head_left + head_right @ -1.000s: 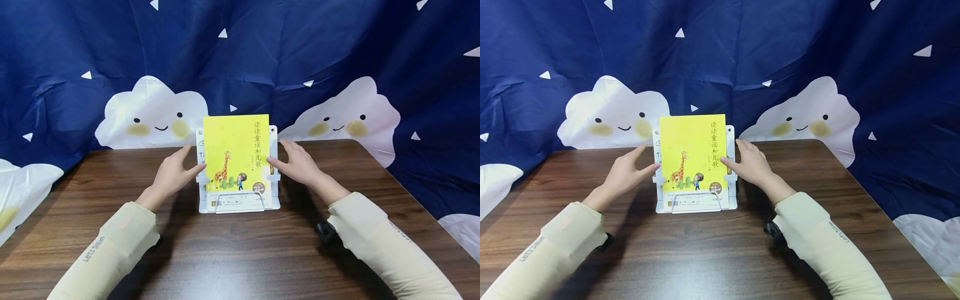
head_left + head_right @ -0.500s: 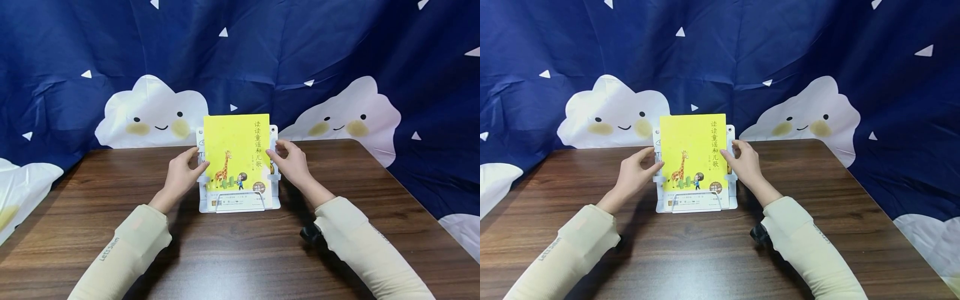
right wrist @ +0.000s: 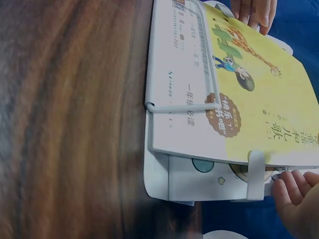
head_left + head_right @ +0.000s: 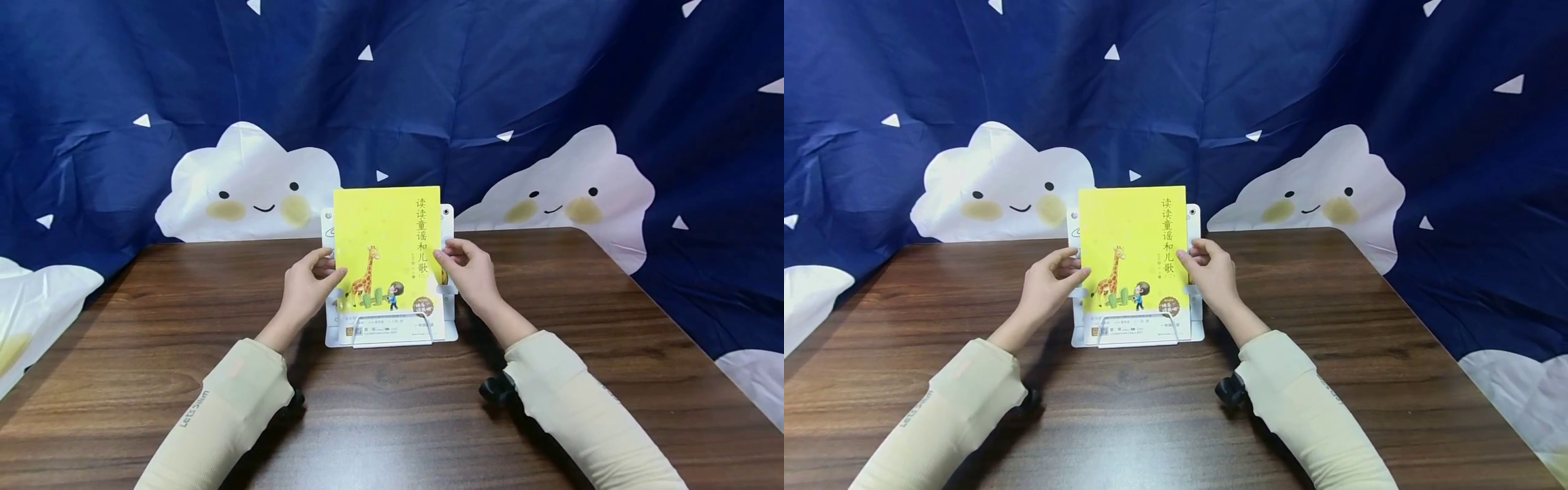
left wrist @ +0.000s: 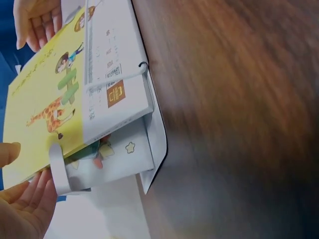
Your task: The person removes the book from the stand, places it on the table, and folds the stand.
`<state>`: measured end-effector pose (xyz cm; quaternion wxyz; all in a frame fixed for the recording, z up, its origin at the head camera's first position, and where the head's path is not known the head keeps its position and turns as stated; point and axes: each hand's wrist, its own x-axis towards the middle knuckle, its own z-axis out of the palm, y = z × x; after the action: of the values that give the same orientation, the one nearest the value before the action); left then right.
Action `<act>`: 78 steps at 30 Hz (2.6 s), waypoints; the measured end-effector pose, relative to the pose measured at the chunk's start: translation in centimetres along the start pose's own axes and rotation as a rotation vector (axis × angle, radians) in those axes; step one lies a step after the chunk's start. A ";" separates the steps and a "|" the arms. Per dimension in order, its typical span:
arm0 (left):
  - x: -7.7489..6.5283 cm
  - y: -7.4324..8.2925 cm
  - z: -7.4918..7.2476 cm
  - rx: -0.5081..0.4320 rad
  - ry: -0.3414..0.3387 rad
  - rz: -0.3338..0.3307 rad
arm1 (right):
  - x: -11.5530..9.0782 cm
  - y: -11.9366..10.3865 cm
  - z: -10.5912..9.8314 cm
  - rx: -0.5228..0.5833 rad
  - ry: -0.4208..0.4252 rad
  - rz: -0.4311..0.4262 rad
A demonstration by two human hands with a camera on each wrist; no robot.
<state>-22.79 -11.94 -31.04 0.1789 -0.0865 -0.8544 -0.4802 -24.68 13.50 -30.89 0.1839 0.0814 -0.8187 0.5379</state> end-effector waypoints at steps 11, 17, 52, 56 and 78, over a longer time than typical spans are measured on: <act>0.2 -0.5 0.8 -0.057 0.055 -0.035 | 1.6 5.6 1.9 0.166 0.051 0.130; 0.5 -0.6 0.9 -0.032 0.053 -0.087 | 2.4 7.2 2.4 0.165 0.054 0.190; 2.0 0.0 0.8 -0.134 0.001 -0.312 | 1.5 1.2 1.8 0.034 0.085 0.280; 2.3 0.1 0.8 -0.172 -0.009 -0.329 | 1.2 -0.4 1.5 0.022 0.086 0.277; 3.4 1.7 -0.2 -0.260 0.024 -0.252 | 2.9 -2.9 0.2 -0.003 0.067 0.175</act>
<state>-25.33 -11.29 -28.25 0.1148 0.0048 -0.7868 -0.6064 -26.42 12.29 -27.34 0.1634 -0.0089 -0.8168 0.5533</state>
